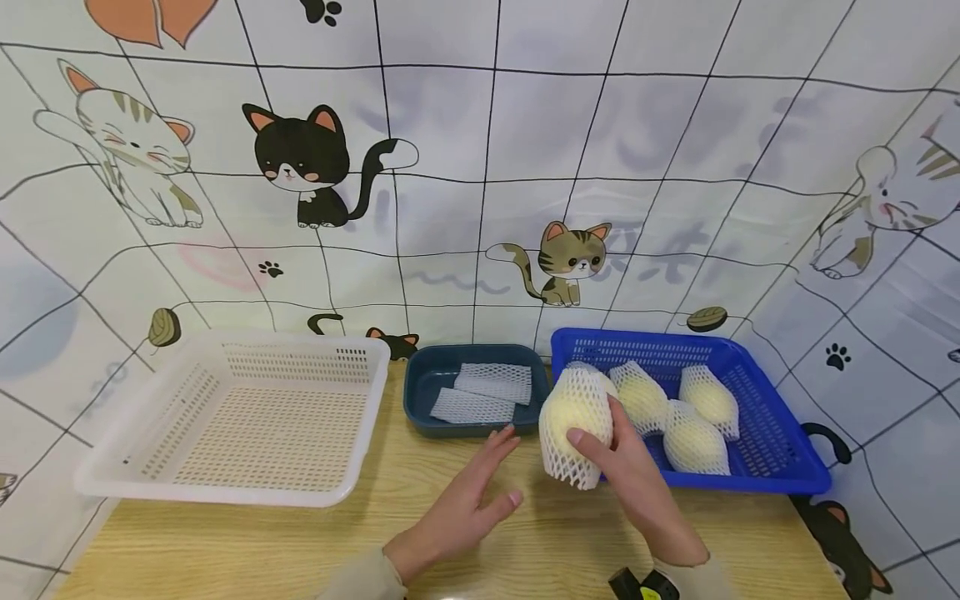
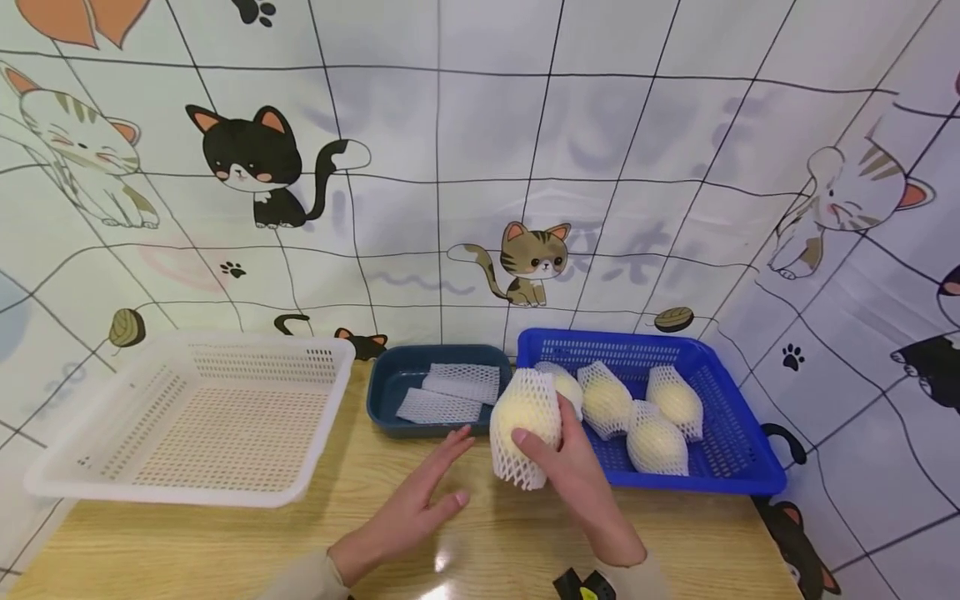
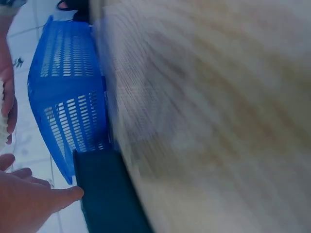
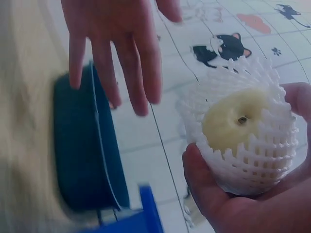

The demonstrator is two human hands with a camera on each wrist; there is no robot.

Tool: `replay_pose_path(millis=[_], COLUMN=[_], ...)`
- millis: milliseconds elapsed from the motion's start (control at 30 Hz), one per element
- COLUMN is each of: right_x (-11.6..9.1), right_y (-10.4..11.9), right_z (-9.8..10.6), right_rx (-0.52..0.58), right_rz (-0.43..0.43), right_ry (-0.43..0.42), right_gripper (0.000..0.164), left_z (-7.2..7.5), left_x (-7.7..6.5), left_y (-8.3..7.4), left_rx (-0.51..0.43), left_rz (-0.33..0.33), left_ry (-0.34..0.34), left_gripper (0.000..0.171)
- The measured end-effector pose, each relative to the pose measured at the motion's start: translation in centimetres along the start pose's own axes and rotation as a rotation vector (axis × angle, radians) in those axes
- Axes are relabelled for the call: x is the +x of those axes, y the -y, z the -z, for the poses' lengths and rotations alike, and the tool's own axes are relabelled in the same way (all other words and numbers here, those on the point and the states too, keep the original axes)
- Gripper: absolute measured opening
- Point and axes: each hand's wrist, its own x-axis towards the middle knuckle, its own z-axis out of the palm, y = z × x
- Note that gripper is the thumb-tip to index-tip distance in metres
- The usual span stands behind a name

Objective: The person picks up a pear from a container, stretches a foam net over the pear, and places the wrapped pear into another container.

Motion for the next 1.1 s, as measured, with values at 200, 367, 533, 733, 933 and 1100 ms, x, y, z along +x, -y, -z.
replay_pose_path(millis=[200,367,533,733,933,1100], right_x=[0.2,0.6,1.5,3.2,4.4,4.7], right_y=[0.2,0.1,-0.5,-1.8,-2.5,-2.6], right_z=[3.8,6.1,7.8,9.0,9.7,9.7], right_rx=[-0.190,-0.316,-0.453,-0.605,-0.792,-0.877], right_rz=[0.014,0.013,-0.027,0.036,-0.022,-0.122], right_ry=[-0.018,-0.053,-0.078,-0.060,-0.018,0.038], right_gripper=[0.083,0.091,0.099,0.090,0.093,0.101], left_z=[-1.5,-2.4,-3.3,-4.2,-4.8,-4.8], left_x=[0.9,1.5,2.0,2.2,2.3,2.4], left_y=[-0.2,-0.5,-0.5,-0.3,-0.2,-0.4], left_rx=[0.395,0.646,0.794,0.897,0.923,0.927], left_rz=[-0.231,-0.326,-0.346,-0.370,-0.375,-0.370], left_ry=[0.066,0.118,0.157,0.149,0.134,0.129], left_gripper=[0.070,0.078,0.081,0.080,0.083,0.084])
